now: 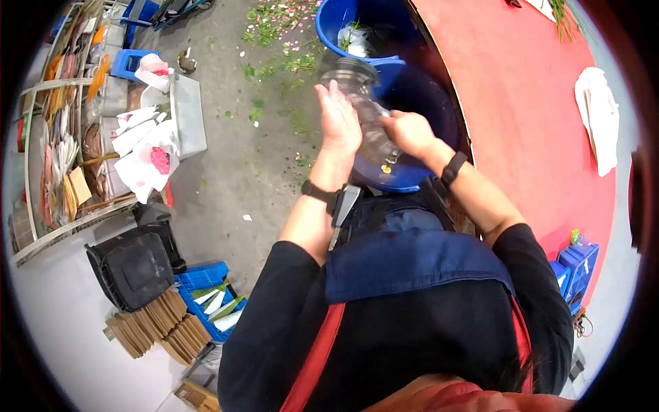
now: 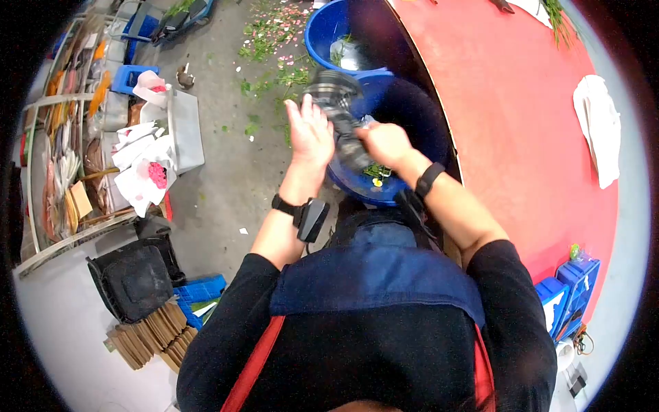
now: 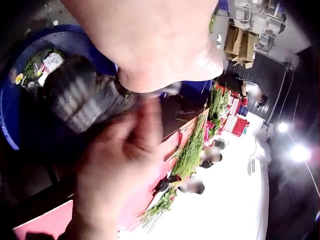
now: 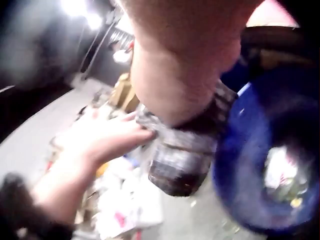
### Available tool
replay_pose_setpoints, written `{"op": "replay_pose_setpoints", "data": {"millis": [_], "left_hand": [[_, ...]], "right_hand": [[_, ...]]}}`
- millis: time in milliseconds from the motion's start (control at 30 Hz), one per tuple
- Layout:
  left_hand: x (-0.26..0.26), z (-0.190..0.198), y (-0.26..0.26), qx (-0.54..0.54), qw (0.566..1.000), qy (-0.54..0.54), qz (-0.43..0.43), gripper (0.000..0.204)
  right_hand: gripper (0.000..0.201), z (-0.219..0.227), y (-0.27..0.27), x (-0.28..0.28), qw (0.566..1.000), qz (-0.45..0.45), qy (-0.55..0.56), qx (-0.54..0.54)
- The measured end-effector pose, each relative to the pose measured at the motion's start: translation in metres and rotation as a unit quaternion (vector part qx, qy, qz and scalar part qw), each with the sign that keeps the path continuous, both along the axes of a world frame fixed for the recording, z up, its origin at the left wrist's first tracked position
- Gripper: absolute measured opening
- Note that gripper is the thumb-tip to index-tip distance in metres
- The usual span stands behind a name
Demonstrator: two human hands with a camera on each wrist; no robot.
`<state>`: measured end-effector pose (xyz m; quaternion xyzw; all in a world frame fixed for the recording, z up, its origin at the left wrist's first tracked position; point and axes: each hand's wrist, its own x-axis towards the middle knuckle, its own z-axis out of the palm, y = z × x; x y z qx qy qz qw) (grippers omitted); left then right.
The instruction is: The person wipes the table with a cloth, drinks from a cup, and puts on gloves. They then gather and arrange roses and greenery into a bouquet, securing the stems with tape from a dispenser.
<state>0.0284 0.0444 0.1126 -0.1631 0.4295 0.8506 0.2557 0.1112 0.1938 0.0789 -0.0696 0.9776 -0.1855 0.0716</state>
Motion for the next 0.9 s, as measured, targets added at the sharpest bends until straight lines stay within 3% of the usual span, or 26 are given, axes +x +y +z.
{"op": "replay_pose_setpoints", "data": {"millis": [33, 67, 133, 167, 267, 333, 367, 400, 467, 567, 600, 633, 667, 700, 767, 800, 867, 900], "left_hand": [[-0.004, -0.002, -0.007, 0.034, 0.997, 0.061, -0.037, 0.091], [-0.005, 0.003, -0.01, -0.005, 0.993, 0.111, -0.031, 0.079], [-0.017, -0.023, -0.025, -0.166, 0.944, 0.274, -0.084, 0.05], [-0.018, -0.043, -0.03, -0.244, 0.923, 0.293, -0.054, 0.034], [-0.005, -0.06, -0.034, -0.422, 0.797, 0.377, -0.212, 0.039], [0.011, -0.053, -0.018, -0.42, 0.729, 0.496, -0.215, 0.069], [0.016, -0.064, -0.01, -0.397, 0.718, 0.504, -0.268, 0.08], [0.023, -0.052, -0.002, -0.345, 0.773, 0.362, -0.39, 0.068], [0.031, -0.106, 0.015, -0.187, 0.813, 0.211, -0.509, 0.061], [0.042, -0.066, 0.022, -0.256, 0.814, 0.28, -0.44, 0.052], [0.047, -0.063, 0.022, -0.267, 0.788, 0.419, -0.365, 0.053], [0.051, -0.086, 0.026, -0.215, 0.785, 0.501, -0.294, 0.054], [0.047, -0.064, 0.027, -0.159, 0.799, 0.406, -0.414, 0.052], [0.048, -0.043, 0.024, -0.224, 0.765, 0.387, -0.464, 0.044], [0.053, -0.038, 0.022, -0.394, 0.719, 0.397, -0.413, 0.029], [0.052, -0.035, 0.019, -0.421, 0.724, 0.397, -0.375, 0.024], [0.045, -0.037, 0.012, -0.455, 0.722, 0.445, -0.27, 0.02], [0.043, -0.029, 0.007, -0.458, 0.72, 0.467, -0.232, 0.017]], "right_hand": [[0.021, -0.014, 0.017, 0.003, 1.0, -0.01, 0.0, 0.016], [0.022, -0.01, 0.024, 0.003, 0.998, -0.058, 0.032, -0.025], [0.021, -0.011, 0.033, -0.006, 0.985, -0.078, 0.115, -0.099], [0.021, -0.016, 0.043, -0.013, 0.99, -0.07, 0.099, -0.075], [0.021, 0.024, 0.043, -0.021, 0.994, -0.008, 0.082, -0.069], [0.022, 0.048, 0.033, -0.015, 0.983, 0.08, 0.142, -0.084], [0.022, 0.056, 0.033, -0.012, 0.985, 0.081, 0.133, -0.078], [0.023, 0.064, 0.033, -0.01, 0.986, 0.083, 0.126, -0.072], [0.022, 0.081, 0.04, -0.004, 0.986, 0.062, 0.14, -0.069], [0.02, 0.103, 0.053, 0.006, 0.986, 0.056, 0.156, -0.028], [0.02, 0.106, 0.054, 0.009, 0.986, 0.054, 0.156, -0.028], [0.02, 0.111, 0.053, 0.013, 0.986, 0.06, 0.153, -0.02], [0.021, 0.115, 0.051, 0.017, 0.986, 0.069, 0.154, -0.014], [0.021, 0.115, 0.047, 0.021, 0.984, 0.067, 0.162, -0.014], [0.019, 0.114, 0.042, 0.031, 0.984, 0.045, 0.172, -0.014], [0.017, 0.113, 0.042, 0.038, 0.985, 0.023, 0.173, -0.013], [0.02, 0.098, 0.054, 0.052, 0.997, -0.028, 0.051, -0.042], [0.023, 0.081, 0.062, 0.062, 0.986, -0.067, -0.061, -0.142]]}}
